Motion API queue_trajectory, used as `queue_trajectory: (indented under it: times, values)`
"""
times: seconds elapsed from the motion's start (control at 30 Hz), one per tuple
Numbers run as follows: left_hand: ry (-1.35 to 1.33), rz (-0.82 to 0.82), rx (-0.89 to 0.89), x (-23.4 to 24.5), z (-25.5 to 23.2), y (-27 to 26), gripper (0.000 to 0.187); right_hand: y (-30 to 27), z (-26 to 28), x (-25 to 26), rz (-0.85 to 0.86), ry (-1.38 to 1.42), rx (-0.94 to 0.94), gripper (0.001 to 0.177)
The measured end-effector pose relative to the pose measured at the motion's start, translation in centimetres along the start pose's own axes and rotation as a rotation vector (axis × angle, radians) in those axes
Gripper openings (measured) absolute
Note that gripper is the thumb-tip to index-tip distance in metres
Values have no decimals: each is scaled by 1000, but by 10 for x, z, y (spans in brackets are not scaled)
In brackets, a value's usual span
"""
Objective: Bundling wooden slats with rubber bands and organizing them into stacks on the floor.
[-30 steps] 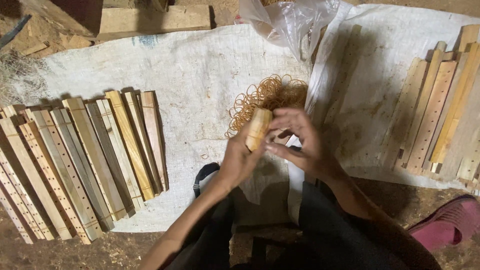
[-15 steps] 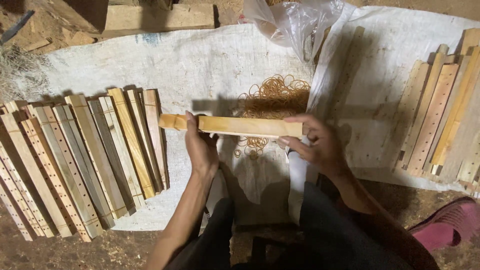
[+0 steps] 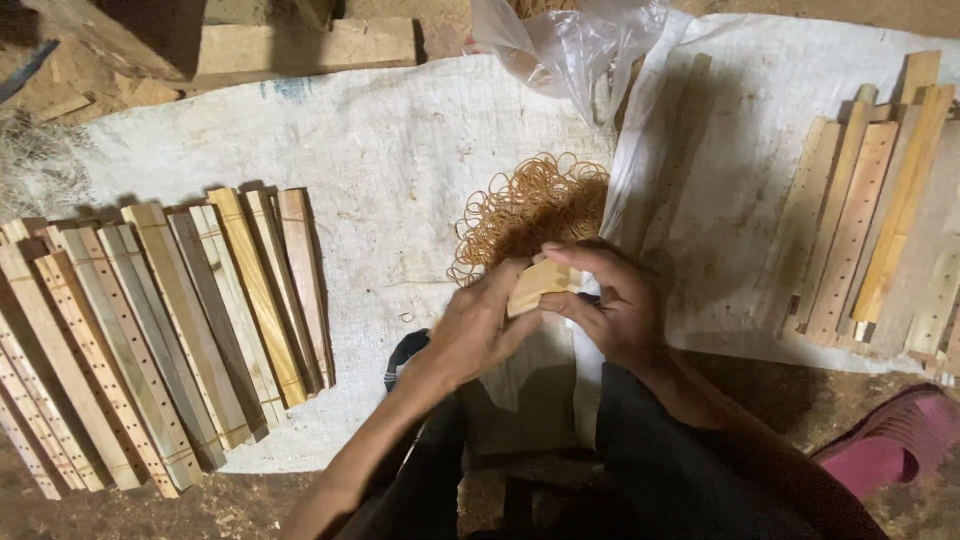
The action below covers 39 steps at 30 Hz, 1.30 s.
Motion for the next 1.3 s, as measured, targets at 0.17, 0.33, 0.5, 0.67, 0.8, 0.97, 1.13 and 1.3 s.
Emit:
queue_trajectory:
  times: [0.17, 0.33, 0.5, 0.67, 0.8, 0.97, 1.13, 1.3]
  values:
    - [-3, -59, 122, -26, 13, -4, 30, 0, 7, -10, -49, -71, 74, 52]
    - [10, -124, 166, -25, -5, 1, 21, 3, 13, -14, -83, -62, 86, 44]
    - [82, -150, 145, -25, -3, 1, 17, -1, 11, -13, -100, 31, -47, 42]
    - [-85, -138, 188, -16, 3, -1, 12, 3, -11, -17, -41, 105, -27, 48]
    - [-185, -275, 209, -1, 18, 7, 19, 1, -62, -21, -119, 171, 24, 54]
    - [-207, -512, 193, 2, 51, 2, 16, -31, -135, 12, 265, -733, -38, 13]
    - [-293, -501, 197, -8, 59, -4, 22, -41, -140, 8, 270, -1208, 78, 16]
    - [-318, -407, 249, -4, 22, 1, 18, -43, -151, 12, 278, -1115, 42, 9]
Point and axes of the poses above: each hand's wrist, its own y-axis towards the middle knuckle, its own x-axis out of the back of the hand, z = x × y, the point moved 1 cm from there along y, towards the middle knuckle, and after that the axes turned 5 degrees about x, right-handed, at the moved point
